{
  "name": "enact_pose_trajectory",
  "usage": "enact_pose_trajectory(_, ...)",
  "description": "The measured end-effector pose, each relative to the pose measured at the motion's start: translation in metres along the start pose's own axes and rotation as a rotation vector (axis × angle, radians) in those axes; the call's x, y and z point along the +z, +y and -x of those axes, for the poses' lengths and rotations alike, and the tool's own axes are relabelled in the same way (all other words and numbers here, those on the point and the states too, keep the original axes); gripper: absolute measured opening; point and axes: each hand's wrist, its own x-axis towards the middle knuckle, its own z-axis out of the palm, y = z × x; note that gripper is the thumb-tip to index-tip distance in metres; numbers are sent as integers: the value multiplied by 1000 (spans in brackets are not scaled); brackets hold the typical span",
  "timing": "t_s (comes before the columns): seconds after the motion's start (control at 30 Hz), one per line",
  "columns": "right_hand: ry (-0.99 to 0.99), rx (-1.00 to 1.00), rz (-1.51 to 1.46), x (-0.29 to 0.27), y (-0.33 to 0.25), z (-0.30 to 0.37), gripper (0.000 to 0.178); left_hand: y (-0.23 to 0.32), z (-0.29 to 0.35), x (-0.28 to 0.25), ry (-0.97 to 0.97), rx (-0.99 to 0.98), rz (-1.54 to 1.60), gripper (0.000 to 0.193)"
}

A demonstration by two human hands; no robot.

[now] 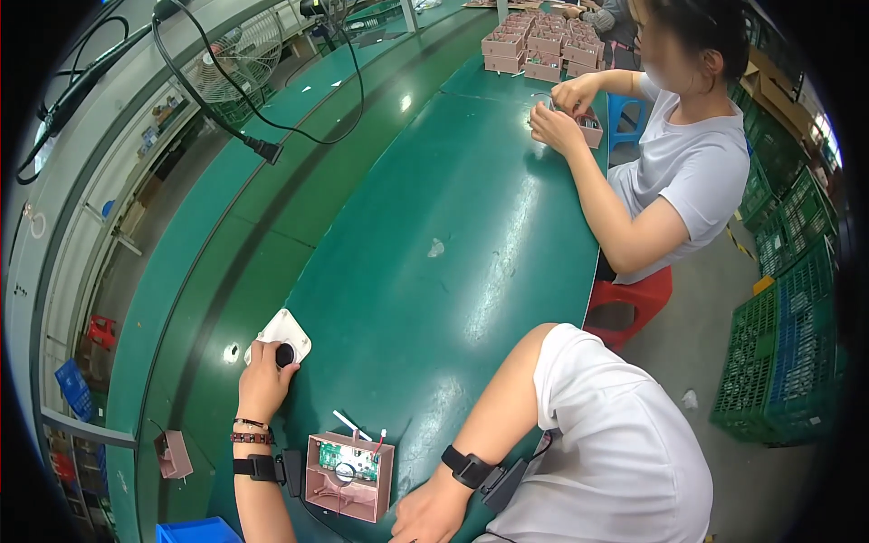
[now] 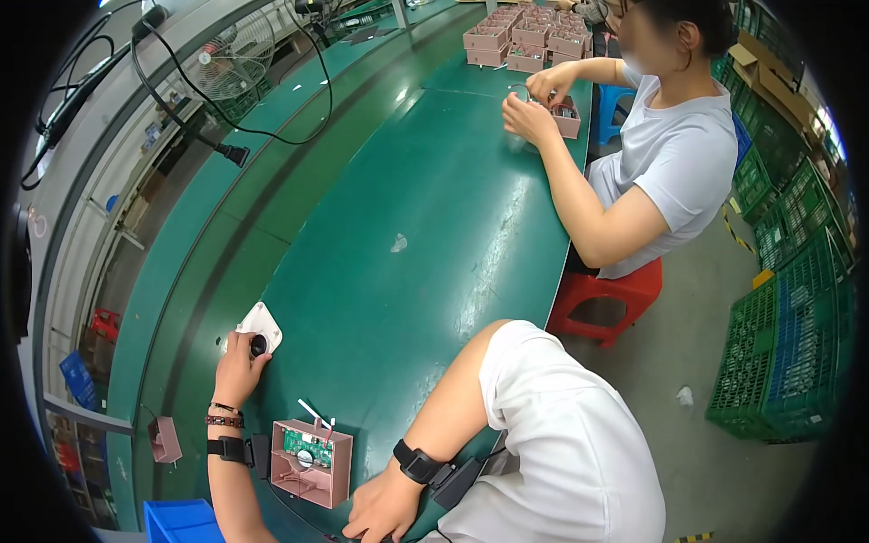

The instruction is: The person picks up a speaker from a blue bin, places it into a pink housing, and connects its wires to a circuit board. They then press the speaker into its slot and set the assembled housing aside on the workbench.

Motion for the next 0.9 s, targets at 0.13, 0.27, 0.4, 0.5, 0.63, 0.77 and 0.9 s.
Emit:
enact_pose_trajectory(0.13, 2, 9, -17, -2, -2, 0, 23, 0, 2, -1, -4, -42, 66, 44)
enact_pose_trajectory(0.27, 26, 21, -87, -8, -5, -7, 26, -9, 29, -22, 145, -112, 212, 47)
enact_pose_trajectory(0.4, 209, 490, -397, -18, -22, -11, 25, 1, 57, -71, 420, -165, 205, 40)
enact_pose_trajectory(0.5, 187, 373, -218, -32, -23, -12, 22, 9, 93, -81, 512, -269, 325, 29)
enact_pose_trajectory(0.63, 328, 67, 68, -24, -11, -14, 29, 46, 138, -75, 354, -374, 372, 22)
enact_pose_trajectory(0.77, 212, 123, 148, -32, -15, -11, 29, 58, 155, -52, 201, -424, 394, 18)
enact_pose_trajectory(0.9, 359, 246, 190, -20, -14, -9, 33, 61, 159, -35, 157, -428, 492, 17)
